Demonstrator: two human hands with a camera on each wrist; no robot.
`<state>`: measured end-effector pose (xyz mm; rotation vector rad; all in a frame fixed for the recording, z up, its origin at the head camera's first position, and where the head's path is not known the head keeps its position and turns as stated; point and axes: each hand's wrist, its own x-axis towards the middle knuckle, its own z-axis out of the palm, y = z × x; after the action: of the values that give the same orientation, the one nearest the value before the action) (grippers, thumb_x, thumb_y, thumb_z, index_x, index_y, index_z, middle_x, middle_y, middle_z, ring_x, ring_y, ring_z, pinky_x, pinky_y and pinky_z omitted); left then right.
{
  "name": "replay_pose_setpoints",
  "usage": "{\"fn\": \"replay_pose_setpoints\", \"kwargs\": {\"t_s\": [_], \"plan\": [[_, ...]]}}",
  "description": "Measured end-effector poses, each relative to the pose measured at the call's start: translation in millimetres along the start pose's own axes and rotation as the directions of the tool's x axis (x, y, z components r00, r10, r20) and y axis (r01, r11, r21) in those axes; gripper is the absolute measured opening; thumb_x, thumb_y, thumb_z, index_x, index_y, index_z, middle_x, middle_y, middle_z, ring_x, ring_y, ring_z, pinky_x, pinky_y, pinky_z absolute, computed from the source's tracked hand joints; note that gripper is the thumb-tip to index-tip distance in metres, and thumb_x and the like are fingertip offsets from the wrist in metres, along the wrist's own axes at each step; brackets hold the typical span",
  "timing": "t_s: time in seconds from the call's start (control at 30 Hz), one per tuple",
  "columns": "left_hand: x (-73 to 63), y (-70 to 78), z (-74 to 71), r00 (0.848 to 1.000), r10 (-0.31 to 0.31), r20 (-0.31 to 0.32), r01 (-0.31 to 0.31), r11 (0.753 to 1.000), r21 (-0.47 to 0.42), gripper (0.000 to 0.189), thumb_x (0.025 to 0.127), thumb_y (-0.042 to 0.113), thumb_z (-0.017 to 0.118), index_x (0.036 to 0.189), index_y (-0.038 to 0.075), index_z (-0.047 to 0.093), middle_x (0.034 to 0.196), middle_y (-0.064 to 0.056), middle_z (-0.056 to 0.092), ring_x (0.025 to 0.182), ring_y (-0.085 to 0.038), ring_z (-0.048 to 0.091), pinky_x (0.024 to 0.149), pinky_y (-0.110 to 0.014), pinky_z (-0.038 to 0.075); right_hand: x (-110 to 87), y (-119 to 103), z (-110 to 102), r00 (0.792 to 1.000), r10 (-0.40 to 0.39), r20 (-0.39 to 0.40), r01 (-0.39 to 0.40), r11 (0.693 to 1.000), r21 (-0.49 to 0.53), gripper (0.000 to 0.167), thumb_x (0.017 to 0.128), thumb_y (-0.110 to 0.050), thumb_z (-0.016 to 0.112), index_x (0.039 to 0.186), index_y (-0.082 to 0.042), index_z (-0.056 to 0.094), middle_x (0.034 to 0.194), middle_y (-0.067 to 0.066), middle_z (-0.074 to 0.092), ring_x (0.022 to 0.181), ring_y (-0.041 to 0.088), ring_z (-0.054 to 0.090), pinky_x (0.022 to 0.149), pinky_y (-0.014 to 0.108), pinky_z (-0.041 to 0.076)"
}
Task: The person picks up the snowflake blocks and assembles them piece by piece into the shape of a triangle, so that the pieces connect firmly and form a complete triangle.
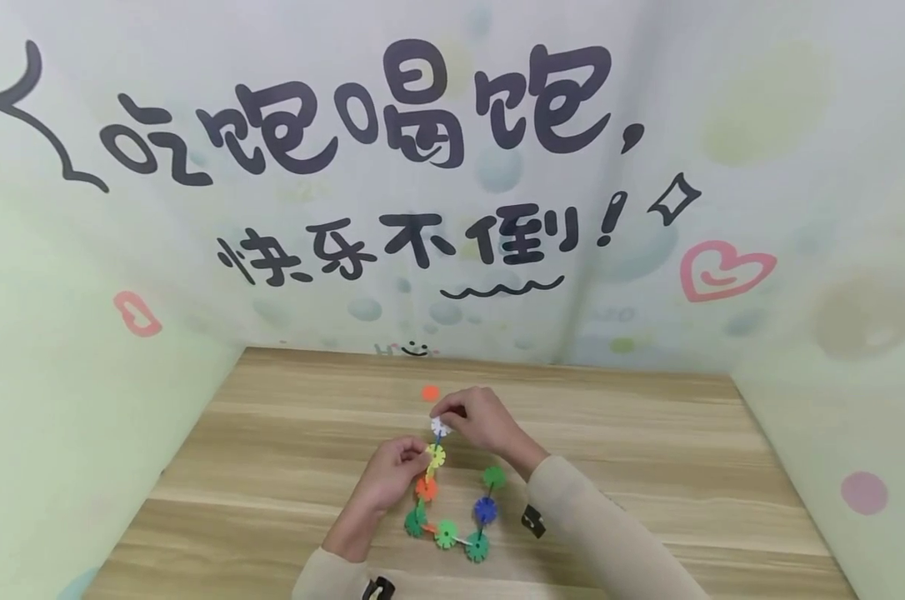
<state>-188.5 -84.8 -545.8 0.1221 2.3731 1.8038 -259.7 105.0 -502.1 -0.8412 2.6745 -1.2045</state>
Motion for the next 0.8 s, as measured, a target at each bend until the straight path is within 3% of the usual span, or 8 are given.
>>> {"fn": "replay_pose_setpoints", "kwargs": {"t_s": [0.13, 0.23, 0.33, 0.47, 0.63, 0.8], "plan": [[0.7, 1.6, -1.1, 1.000, -0.011, -0.001, 0.011, 1.000, 0.000, 0.009, 0.096, 0.008, 0.063, 0.096, 0.000, 0.067, 0.087, -0.007, 0.066, 0.077, -0.017, 0.059, 0.065, -0.032, 0.049, -0.2, 0.1, 0.1, 1.000, -0.005, -0.015, 0.005, 1.000, 0.010, 0.014, 0.096, -0.008, 0.067, 0.103, -0.015, 0.078, 0.092, -0.009, 0.072, 0.076, 0.007, 0.063, 0.067, 0.027, 0.054], [0.5, 2.6, -3.0, 1.000, -0.018, 0.004, 0.018, 1.000, -0.017, 0.009, 0.096, 0.008, 0.064, 0.097, -0.001, 0.067, 0.088, -0.007, 0.067, 0.078, -0.017, 0.060, 0.066, -0.033, 0.050, -1.1, 6.0, -0.9, 0.999, 0.024, -0.038, -0.022, 0.999, 0.031, 0.018, 0.098, -0.013, 0.065, 0.114, -0.013, 0.074, 0.093, -0.006, 0.072, 0.079, 0.010, 0.065, 0.067, 0.028, 0.054], [1.1, 1.8, -6.3, 1.000, -0.021, 0.007, 0.021, 0.999, -0.030, 0.011, 0.096, 0.007, 0.064, 0.099, -0.003, 0.066, 0.088, -0.008, 0.067, 0.078, -0.016, 0.060, 0.067, -0.032, 0.051, -3.4, 16.5, -5.7, 0.991, 0.102, -0.089, -0.098, 0.994, 0.052, 0.024, 0.101, -0.018, 0.062, 0.123, -0.011, 0.069, 0.094, -0.002, 0.071, 0.081, 0.019, 0.067, 0.067, 0.031, 0.054], [2.3, -1.3, -11.9, 1.000, -0.024, 0.019, 0.024, 0.999, -0.040, 0.014, 0.096, 0.005, 0.062, 0.102, -0.007, 0.064, 0.088, -0.011, 0.068, 0.077, -0.016, 0.060, 0.067, -0.033, 0.052, -14.7, 35.2, -12.4, 0.972, 0.205, -0.119, -0.204, 0.979, 0.015, 0.023, 0.101, -0.022, 0.061, 0.119, -0.011, 0.070, 0.101, 0.000, 0.071, 0.085, 0.019, 0.066, 0.070, 0.034, 0.055], [4.3, -4.8, -18.8, 1.000, -0.023, 0.014, 0.024, 0.998, -0.056, 0.013, 0.097, 0.005, 0.060, 0.102, -0.008, 0.062, 0.089, -0.014, 0.068, 0.076, -0.016, 0.060, 0.068, -0.036, 0.053, -36.7, 57.4, -10.6, 0.965, 0.261, -0.041, -0.262, 0.964, -0.035, 0.020, 0.101, -0.024, 0.061, 0.112, -0.010, 0.072, 0.096, 0.000, 0.069, 0.082, 0.015, 0.062, 0.070, 0.035, 0.053], [6.2, -9.4, -23.0, 1.000, -0.020, 0.004, 0.020, 0.997, -0.069, 0.013, 0.097, 0.004, 0.060, 0.102, -0.008, 0.063, 0.088, -0.015, 0.068, 0.075, -0.016, 0.060, 0.069, -0.036, 0.054, -49.7, 64.9, -2.7, 0.940, 0.331, 0.080, -0.338, 0.937, 0.092, 0.020, 0.101, -0.026, 0.061, 0.106, -0.012, 0.073, 0.079, 0.005, 0.066, 0.068, 0.020, 0.060, 0.059, 0.033, 0.050]]}}
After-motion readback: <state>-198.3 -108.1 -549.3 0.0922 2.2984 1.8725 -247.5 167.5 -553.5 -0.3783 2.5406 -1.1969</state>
